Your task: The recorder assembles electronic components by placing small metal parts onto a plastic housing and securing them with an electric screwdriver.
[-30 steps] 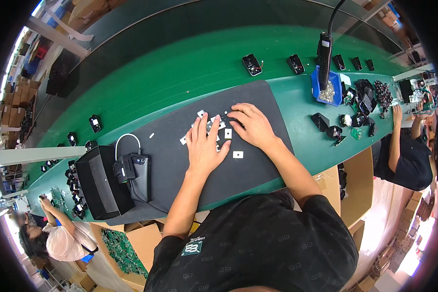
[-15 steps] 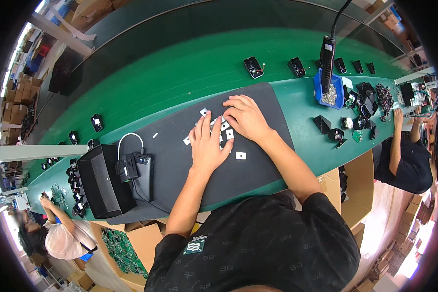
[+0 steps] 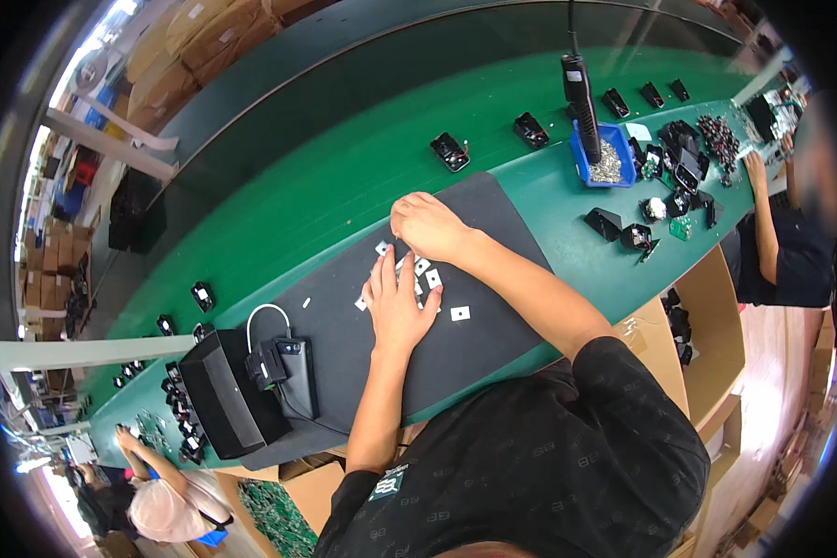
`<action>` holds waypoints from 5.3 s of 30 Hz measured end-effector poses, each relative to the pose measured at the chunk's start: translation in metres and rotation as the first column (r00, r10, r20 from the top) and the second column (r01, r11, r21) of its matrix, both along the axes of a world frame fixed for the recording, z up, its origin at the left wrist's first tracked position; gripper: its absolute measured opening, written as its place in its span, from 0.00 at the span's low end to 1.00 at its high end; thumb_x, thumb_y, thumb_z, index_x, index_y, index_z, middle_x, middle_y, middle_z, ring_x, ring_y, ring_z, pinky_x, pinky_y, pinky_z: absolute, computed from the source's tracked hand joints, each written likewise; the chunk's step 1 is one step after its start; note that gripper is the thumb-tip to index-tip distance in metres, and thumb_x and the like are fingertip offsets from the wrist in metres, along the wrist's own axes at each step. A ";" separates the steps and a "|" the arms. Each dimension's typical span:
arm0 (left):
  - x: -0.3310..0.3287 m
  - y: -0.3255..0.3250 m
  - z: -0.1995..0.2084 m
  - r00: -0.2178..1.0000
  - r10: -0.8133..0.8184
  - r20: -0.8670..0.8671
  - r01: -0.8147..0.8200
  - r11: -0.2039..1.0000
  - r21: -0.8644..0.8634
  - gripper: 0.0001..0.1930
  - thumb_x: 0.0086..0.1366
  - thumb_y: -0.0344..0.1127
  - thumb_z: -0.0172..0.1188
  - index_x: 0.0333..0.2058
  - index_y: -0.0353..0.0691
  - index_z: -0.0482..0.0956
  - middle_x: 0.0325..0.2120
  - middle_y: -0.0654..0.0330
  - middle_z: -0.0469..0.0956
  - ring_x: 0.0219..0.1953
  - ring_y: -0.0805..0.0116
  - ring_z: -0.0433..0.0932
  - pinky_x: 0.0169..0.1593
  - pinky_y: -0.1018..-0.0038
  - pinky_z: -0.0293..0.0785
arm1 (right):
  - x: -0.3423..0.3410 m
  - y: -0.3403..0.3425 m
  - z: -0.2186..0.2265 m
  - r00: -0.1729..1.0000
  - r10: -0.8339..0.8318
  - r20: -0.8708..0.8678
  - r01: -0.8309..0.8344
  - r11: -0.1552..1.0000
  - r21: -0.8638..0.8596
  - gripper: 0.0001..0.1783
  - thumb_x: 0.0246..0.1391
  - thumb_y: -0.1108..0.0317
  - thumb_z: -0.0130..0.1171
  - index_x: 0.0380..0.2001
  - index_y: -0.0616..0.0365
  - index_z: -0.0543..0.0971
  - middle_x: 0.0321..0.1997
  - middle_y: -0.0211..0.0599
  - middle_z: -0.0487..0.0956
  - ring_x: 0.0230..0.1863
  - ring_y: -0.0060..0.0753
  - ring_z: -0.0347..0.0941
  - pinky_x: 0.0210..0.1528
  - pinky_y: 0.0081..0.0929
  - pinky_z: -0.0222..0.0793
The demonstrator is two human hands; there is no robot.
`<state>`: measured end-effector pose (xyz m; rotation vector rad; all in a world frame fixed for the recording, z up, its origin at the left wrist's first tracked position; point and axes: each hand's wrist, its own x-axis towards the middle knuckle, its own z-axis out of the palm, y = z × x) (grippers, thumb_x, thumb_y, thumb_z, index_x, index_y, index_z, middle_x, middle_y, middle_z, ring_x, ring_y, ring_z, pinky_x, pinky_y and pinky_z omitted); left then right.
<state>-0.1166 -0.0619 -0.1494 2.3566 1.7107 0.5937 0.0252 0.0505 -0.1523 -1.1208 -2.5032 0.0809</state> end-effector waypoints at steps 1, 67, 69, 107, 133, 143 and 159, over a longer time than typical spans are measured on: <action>0.000 -0.001 0.001 1.000 0.000 -0.001 0.000 1.000 -0.010 0.34 0.55 0.50 0.64 0.58 0.38 0.69 0.64 0.45 0.59 0.65 0.47 0.56 0.62 0.50 0.53 | 0.000 -0.001 0.000 1.000 0.004 0.027 -0.005 0.999 0.042 0.15 0.41 0.67 0.62 0.34 0.63 0.81 0.40 0.40 0.78 0.51 0.39 0.72 0.58 0.35 0.64; -0.010 0.117 0.021 0.976 0.179 0.121 -0.126 0.929 -0.349 0.21 0.47 0.42 0.74 0.38 0.41 0.79 0.24 0.60 0.70 0.28 0.64 0.71 0.31 0.69 0.68 | 0.177 -0.033 -0.011 0.736 -0.546 -0.400 0.524 0.834 -0.174 0.06 0.51 0.74 0.59 0.33 0.52 0.80 0.38 0.35 0.79 0.49 0.42 0.73 0.51 0.38 0.67; -0.010 0.113 0.026 0.987 0.033 0.156 0.008 0.967 -0.255 0.25 0.46 0.42 0.75 0.43 0.42 0.80 0.27 0.58 0.71 0.31 0.63 0.72 0.34 0.67 0.70 | 0.180 -0.029 -0.010 0.748 -0.529 -0.402 0.512 0.844 -0.158 0.06 0.51 0.75 0.59 0.34 0.55 0.81 0.39 0.39 0.79 0.48 0.44 0.73 0.51 0.38 0.67; 0.062 0.006 0.042 0.838 -0.473 0.270 0.535 0.810 -0.240 0.22 0.54 0.24 0.58 0.47 0.53 0.80 0.51 0.58 0.72 0.52 0.56 0.73 0.53 0.64 0.71 | 0.271 -0.035 0.114 -0.140 0.032 -0.990 0.381 0.924 -0.024 0.26 0.54 0.78 0.57 0.56 0.60 0.63 0.28 0.37 0.72 0.27 0.29 0.70 0.37 0.33 0.73; 0.054 -0.036 0.034 0.962 -0.125 0.243 0.157 0.981 -0.116 0.43 0.40 0.38 0.76 0.58 0.41 0.69 0.55 0.54 0.68 0.48 0.53 0.72 0.51 0.61 0.68 | 0.274 -0.026 0.078 -0.033 -0.066 -0.997 0.545 0.835 -0.073 0.18 0.51 0.81 0.60 0.45 0.63 0.69 0.29 0.35 0.73 0.28 0.27 0.71 0.36 0.27 0.72; 0.063 -0.026 0.023 0.956 -0.183 0.231 0.218 0.967 -0.134 0.43 0.40 0.32 0.75 0.58 0.41 0.69 0.52 0.55 0.70 0.48 0.55 0.71 0.49 0.62 0.67 | 0.274 -0.061 0.061 0.106 -0.142 -0.984 0.703 0.711 -0.027 0.16 0.52 0.80 0.58 0.44 0.62 0.69 0.27 0.37 0.74 0.29 0.29 0.72 0.38 0.30 0.72; 0.020 -0.056 0.033 0.988 -0.088 0.130 0.109 0.980 -0.168 0.18 0.46 0.27 0.70 0.39 0.39 0.81 0.39 0.60 0.73 0.39 0.60 0.73 0.42 0.67 0.69 | 0.298 -0.050 0.066 -0.097 0.051 -0.994 0.353 0.936 0.013 0.13 0.50 0.81 0.60 0.38 0.59 0.71 0.32 0.38 0.75 0.31 0.29 0.73 0.42 0.32 0.72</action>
